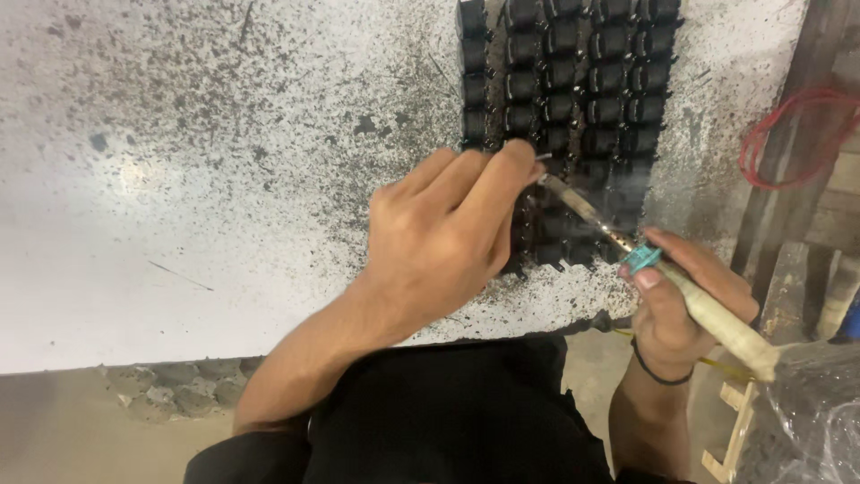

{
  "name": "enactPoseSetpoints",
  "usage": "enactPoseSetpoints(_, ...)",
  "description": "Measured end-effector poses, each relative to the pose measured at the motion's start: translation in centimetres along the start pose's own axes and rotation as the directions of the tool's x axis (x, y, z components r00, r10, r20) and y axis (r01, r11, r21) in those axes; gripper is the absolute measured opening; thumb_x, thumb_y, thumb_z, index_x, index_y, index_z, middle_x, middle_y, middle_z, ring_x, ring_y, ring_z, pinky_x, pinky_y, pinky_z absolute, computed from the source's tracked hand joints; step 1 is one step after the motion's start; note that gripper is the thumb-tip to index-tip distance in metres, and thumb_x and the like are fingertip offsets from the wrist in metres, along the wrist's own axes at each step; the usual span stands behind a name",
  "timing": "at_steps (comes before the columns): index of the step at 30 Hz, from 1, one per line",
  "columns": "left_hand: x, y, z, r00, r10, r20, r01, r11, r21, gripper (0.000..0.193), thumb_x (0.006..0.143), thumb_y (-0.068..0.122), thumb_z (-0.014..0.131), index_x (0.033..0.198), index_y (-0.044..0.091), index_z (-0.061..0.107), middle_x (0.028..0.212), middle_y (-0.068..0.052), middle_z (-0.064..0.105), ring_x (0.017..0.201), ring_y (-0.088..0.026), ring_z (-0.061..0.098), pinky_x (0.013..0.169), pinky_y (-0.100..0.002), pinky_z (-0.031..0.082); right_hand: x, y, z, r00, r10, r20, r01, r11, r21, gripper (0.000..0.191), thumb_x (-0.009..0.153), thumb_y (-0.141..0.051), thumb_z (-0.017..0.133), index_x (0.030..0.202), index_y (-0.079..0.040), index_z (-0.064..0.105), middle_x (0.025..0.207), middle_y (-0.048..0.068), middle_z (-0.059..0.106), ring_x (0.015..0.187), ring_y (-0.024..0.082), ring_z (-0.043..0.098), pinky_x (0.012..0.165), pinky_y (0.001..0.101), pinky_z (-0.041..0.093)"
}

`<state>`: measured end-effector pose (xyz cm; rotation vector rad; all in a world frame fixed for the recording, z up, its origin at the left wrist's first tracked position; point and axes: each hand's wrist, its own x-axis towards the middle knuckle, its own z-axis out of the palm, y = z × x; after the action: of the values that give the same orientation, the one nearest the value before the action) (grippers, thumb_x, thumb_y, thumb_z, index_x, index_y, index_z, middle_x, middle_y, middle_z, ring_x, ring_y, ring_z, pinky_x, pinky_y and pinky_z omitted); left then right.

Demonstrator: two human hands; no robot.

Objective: The person solders wire leads onto small black electronic components arranged in a grid on a workbench, using a soldering iron held in the right hand while the left hand steadies each component and wire. The person works through the components one at a time, applying the iron to each joint in sequence.

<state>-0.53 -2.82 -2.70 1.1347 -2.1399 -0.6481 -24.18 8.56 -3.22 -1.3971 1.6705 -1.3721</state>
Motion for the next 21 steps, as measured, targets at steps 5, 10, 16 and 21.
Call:
enactPoseSetpoints(5, 0.9, -1.0, 1.8, 0.998, -0.057, 0.017, 0.056, 0.995, 0.082, 0.04, 0.073, -0.003, 0.069, 0.113, 0.0, 0.07, 0.102, -0.014, 0.058, 0.086, -0.025, 0.062, 0.047, -0.037, 0.053, -0.7, 2.6, -0.1, 0.995, -0.095, -0.007, 0.095, 0.995, -0.023, 0.04, 0.097, -0.021, 0.075, 0.115, 0.014, 0.07, 0.089, 0.021, 0.071, 0.072, 0.022, 0.073, 0.067, 0.0244, 0.057)
enactPoseSetpoints(10, -0.2, -1.8, 4.1, 0.999, -0.033, 0.018, 0.032, 0.996, 0.086, 0.029, 0.077, 0.002, 0.068, 0.106, 0.001, 0.071, 0.101, -0.011, 0.058, 0.09, -0.026, 0.063, 0.055, -0.037, 0.056, -0.1, 1.1, 0.6, 0.999, -0.037, 0.031, 0.04, 0.993, -0.113, 0.042, 0.1, -0.024, 0.074, 0.117, 0.014, 0.07, 0.087, 0.019, 0.072, 0.073, 0.021, 0.073, 0.069, 0.0243, 0.057)
enactPoseSetpoints(16, -0.7, -2.1, 5.3, 0.999, -0.013, 0.047, 0.01, 0.998, 0.068, 0.026, 0.075, 0.0, 0.07, 0.101, -0.002, 0.07, 0.101, -0.012, 0.059, 0.092, -0.026, 0.063, 0.055, -0.036, 0.057, 1.6, -1.7, 1.8, 0.981, -0.119, 0.153, 0.157, 0.952, -0.262, 0.036, 0.099, -0.017, 0.076, 0.12, 0.01, 0.071, 0.089, 0.019, 0.073, 0.074, 0.019, 0.072, 0.065, 0.0219, 0.054)
enactPoseSetpoints(21, -0.2, -1.8, 5.2, 0.999, -0.012, 0.049, 0.01, 0.999, 0.032, 0.032, 0.073, -0.001, 0.071, 0.105, -0.002, 0.069, 0.1, -0.013, 0.059, 0.092, -0.028, 0.063, 0.058, -0.038, 0.058, 2.8, -4.3, 1.1, 0.854, -0.257, 0.453, 0.455, 0.792, -0.408, 0.025, 0.1, -0.008, 0.078, 0.116, 0.009, 0.07, 0.096, 0.024, 0.074, 0.078, 0.024, 0.073, 0.064, 0.027, 0.056)
